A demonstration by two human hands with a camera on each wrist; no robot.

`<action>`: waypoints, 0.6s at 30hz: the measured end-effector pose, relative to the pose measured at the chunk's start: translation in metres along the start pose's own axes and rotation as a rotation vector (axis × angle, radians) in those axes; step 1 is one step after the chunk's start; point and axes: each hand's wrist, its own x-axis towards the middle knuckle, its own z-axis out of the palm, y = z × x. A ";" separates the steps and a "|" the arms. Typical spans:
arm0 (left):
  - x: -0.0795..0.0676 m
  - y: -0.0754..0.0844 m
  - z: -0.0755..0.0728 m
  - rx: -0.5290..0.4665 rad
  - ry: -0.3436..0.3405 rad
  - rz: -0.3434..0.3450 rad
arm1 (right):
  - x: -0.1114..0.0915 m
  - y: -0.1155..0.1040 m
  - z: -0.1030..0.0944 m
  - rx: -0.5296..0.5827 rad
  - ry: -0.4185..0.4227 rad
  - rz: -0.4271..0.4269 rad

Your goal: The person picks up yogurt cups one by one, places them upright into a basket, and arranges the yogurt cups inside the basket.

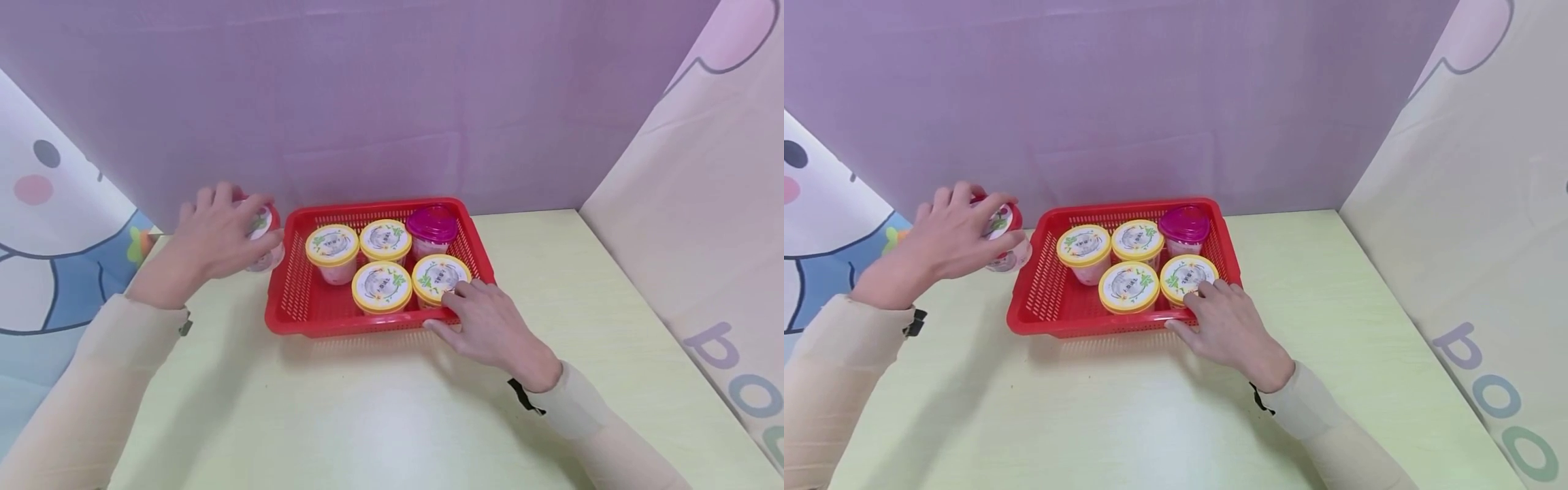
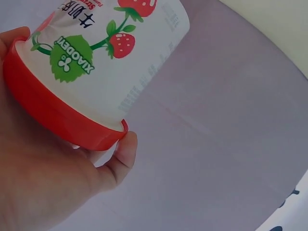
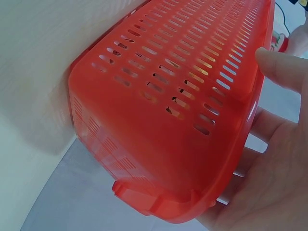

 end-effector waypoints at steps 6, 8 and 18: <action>-0.001 0.014 -0.004 -0.020 -0.020 0.036 | 0.001 0.000 -0.001 0.003 0.001 -0.005; -0.002 0.019 -0.005 -0.019 -0.027 0.059 | 0.001 0.000 -0.001 0.002 -0.002 -0.007; 0.000 0.041 0.001 -0.013 -0.054 0.157 | 0.000 -0.001 -0.002 0.001 -0.011 0.002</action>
